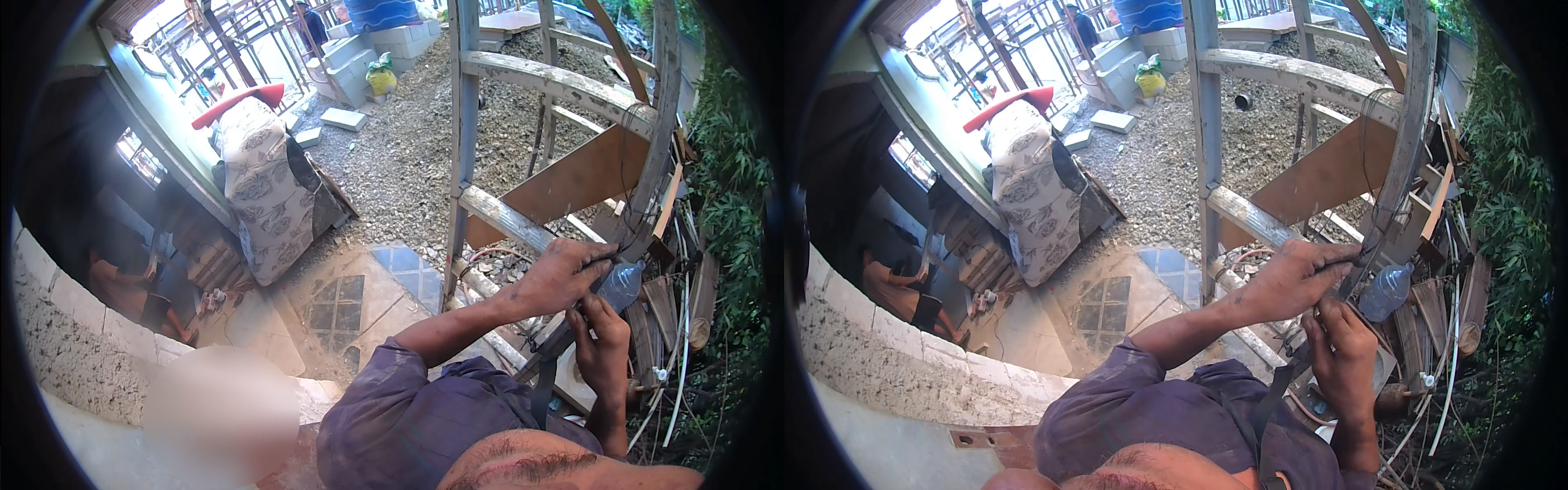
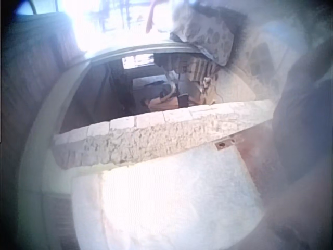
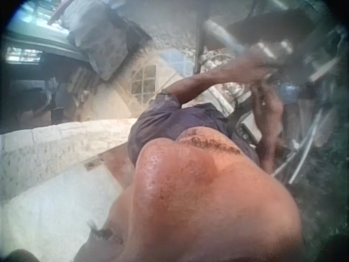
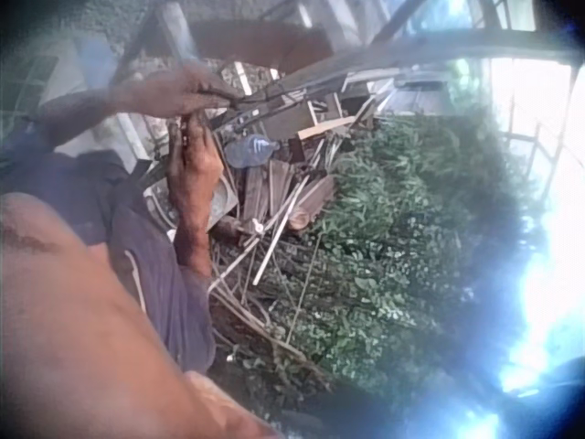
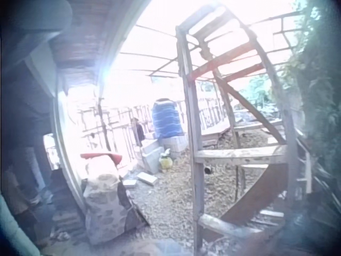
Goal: The person works on a metal ladder structure by hand, twisting and securing thin wires around a vertical support and attaching a length of wire to it.
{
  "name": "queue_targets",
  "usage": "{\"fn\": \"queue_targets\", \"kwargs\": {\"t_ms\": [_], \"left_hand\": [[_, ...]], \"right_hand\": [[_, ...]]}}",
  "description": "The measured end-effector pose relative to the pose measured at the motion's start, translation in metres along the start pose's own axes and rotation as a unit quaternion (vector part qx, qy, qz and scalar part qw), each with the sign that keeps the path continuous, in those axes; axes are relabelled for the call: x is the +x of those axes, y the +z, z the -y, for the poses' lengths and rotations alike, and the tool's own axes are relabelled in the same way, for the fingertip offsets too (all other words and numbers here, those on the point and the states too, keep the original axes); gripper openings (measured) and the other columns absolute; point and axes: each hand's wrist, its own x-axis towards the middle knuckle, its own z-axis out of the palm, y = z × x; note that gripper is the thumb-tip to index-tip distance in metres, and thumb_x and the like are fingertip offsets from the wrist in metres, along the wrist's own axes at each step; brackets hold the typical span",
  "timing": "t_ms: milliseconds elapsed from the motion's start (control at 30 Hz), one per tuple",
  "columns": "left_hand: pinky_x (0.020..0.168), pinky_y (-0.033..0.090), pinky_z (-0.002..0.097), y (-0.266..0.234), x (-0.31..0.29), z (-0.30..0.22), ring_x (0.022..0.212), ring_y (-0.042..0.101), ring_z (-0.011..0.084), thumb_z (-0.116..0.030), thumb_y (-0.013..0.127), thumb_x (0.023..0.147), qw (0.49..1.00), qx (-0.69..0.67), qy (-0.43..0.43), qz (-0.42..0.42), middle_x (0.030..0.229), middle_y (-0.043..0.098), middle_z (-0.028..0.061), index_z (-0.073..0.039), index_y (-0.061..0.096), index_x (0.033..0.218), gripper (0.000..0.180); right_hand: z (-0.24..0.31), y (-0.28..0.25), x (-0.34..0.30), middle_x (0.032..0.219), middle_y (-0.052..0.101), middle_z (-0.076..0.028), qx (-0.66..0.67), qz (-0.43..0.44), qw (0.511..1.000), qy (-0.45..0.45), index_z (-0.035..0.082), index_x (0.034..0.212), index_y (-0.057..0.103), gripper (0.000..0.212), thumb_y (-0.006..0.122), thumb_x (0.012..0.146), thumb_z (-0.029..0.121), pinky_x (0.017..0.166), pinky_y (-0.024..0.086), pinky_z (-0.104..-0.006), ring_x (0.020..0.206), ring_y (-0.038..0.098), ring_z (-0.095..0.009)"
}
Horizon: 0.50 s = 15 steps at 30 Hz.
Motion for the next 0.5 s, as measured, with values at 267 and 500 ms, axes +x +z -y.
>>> {"fn": "queue_targets", "kwargs": {"t_ms": [267, 500], "left_hand": [[0.085, 0.055, 0.0299, -0.005, 0.003, -0.003, 0.097, 0.069, 0.0133, -0.011, 0.066, 0.098, 0.984, -0.165, -0.030, 0.063, 0.105, 0.076, 0.0131, 0.002, 0.067, 0.125, 0.031], [0.069, 0.057, 0.0328, -0.019, 0.004, 0.004, 0.078, 0.075, 0.0187, -0.007, 0.061, 0.098, 0.998, 0.005, 0.012, 0.056, 0.091, 0.075, 0.0199, 0.000, 0.066, 0.127, 0.030]], "right_hand": [[-0.027, -0.003, 0.014, 0.094, 0.069, -0.009, 0.317, -0.083, 0.936, 0.127, -0.002, 0.125, 0.063, 0.029, 0.066, 0.097, 0.007, 0.073, 0.054, -0.0295, 0.081, 0.066, -0.016], [-0.076, -0.024, 0.026, 0.069, 0.058, 0.001, 0.233, -0.109, 0.941, 0.220, 0.001, 0.103, 0.069, 0.018, 0.067, 0.099, 0.018, 0.049, 0.037, -0.0194, 0.056, 0.050, -0.004]]}}
